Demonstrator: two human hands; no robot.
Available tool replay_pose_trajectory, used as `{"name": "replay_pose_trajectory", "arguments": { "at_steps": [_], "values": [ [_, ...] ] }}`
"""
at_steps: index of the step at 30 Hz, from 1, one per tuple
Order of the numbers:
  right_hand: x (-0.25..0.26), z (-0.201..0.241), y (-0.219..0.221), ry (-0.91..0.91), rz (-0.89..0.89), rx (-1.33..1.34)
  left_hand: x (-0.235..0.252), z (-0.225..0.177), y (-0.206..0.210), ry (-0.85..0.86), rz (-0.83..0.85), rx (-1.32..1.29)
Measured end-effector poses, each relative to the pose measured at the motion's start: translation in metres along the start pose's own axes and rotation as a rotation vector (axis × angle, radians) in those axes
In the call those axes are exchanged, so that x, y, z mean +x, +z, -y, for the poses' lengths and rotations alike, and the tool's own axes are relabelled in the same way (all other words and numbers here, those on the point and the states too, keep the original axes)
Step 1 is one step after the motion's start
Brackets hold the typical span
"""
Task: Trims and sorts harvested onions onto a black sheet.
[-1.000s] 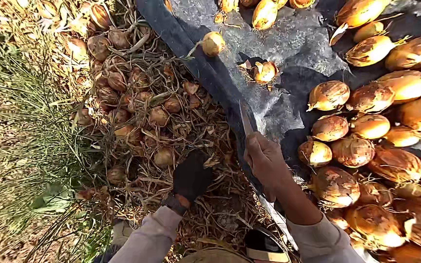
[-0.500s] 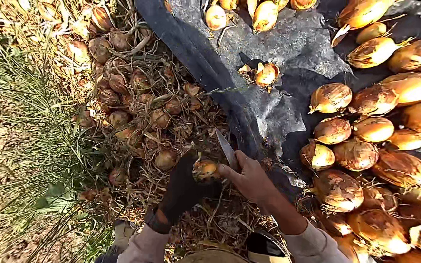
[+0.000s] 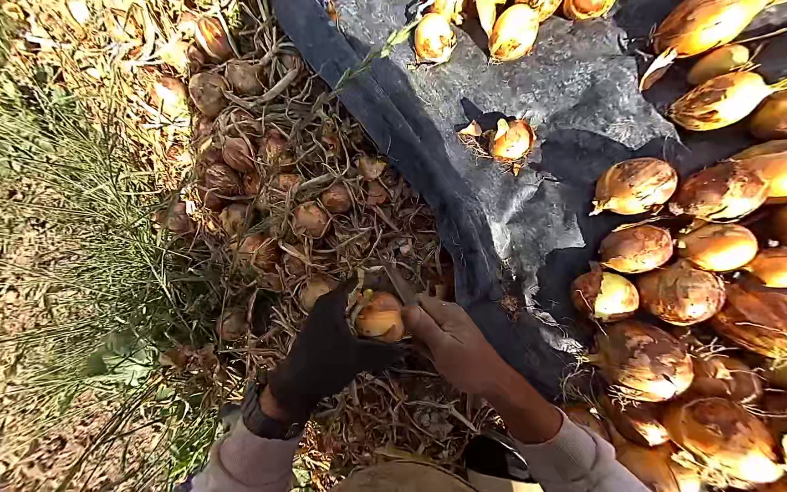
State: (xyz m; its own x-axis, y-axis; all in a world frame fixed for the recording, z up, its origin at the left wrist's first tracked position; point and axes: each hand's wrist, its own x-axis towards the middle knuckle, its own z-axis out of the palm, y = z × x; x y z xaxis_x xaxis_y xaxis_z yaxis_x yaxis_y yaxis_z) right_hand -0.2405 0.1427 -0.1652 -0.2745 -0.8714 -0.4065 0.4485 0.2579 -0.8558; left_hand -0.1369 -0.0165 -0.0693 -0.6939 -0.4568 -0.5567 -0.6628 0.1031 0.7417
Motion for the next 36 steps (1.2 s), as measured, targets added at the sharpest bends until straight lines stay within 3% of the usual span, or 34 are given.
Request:
{"name": "replay_pose_trajectory", "arguments": {
  "at_steps": [2, 4, 6, 8, 10, 13, 15, 17, 21, 23, 24, 25, 26, 27, 29, 31, 33, 36],
  "values": [
    [-0.005, -0.006, 0.005, 0.039, 0.01, 0.061, 0.0, 0.003, 0.007, 0.135, -0.137, 0.302],
    [-0.017, -0.01, 0.011, -0.01, 0.048, 0.091, 0.003, 0.005, 0.009, 0.15, -0.37, 0.557],
    [-0.032, -0.013, 0.02, -0.089, 0.09, 0.112, 0.017, 0.008, -0.007, -0.03, -0.569, 0.611],
    [-0.038, -0.02, 0.02, -0.027, -0.041, 0.07, 0.028, 0.007, -0.025, -0.165, -0.592, 0.519],
    [-0.034, -0.03, 0.005, 0.195, -0.195, -0.113, 0.022, -0.004, -0.022, -0.133, -0.4, 0.482],
    [-0.017, -0.018, -0.021, 0.367, -0.146, -0.423, 0.019, -0.016, -0.005, 0.064, -0.116, 0.472],
    [-0.012, 0.001, -0.036, 0.28, -0.213, -0.502, 0.031, -0.008, 0.008, 0.199, -0.183, 0.591],
    [-0.007, 0.009, -0.051, 0.084, -0.417, -0.447, 0.048, 0.011, 0.03, 0.265, -0.197, 0.743],
    [-0.002, 0.03, -0.069, -0.036, -0.59, -0.282, 0.051, 0.049, 0.105, 0.103, 0.167, 0.98],
    [-0.011, 0.026, -0.071, -0.024, -0.59, -0.252, 0.027, 0.04, 0.13, 0.13, 0.196, 1.056],
    [-0.016, 0.021, -0.072, 0.005, -0.59, -0.259, 0.013, 0.013, 0.131, 0.005, 0.32, 1.127],
    [-0.02, 0.014, -0.074, 0.045, -0.589, -0.265, 0.018, -0.032, 0.131, -0.432, 0.664, 1.123],
    [-0.025, 0.008, -0.075, 0.09, -0.59, -0.267, 0.009, 0.012, 0.123, -0.166, 0.53, 1.07],
    [-0.03, 0.004, -0.076, 0.134, -0.59, -0.266, 0.008, 0.043, 0.118, -0.117, 0.509, 0.992],
    [-0.036, -0.001, -0.079, 0.181, -0.584, -0.266, -0.004, 0.065, 0.103, -0.239, 0.497, 0.899],
    [-0.039, -0.006, -0.08, 0.197, -0.574, -0.245, -0.025, 0.074, 0.074, -0.373, 0.368, 0.791],
    [-0.04, -0.01, -0.071, 0.226, -0.552, -0.233, -0.046, 0.086, 0.04, -0.364, 0.167, 0.625],
    [-0.019, -0.013, -0.042, 0.236, -0.39, -0.23, -0.049, 0.072, 0.009, -0.316, -0.047, 0.254]
  ]
}}
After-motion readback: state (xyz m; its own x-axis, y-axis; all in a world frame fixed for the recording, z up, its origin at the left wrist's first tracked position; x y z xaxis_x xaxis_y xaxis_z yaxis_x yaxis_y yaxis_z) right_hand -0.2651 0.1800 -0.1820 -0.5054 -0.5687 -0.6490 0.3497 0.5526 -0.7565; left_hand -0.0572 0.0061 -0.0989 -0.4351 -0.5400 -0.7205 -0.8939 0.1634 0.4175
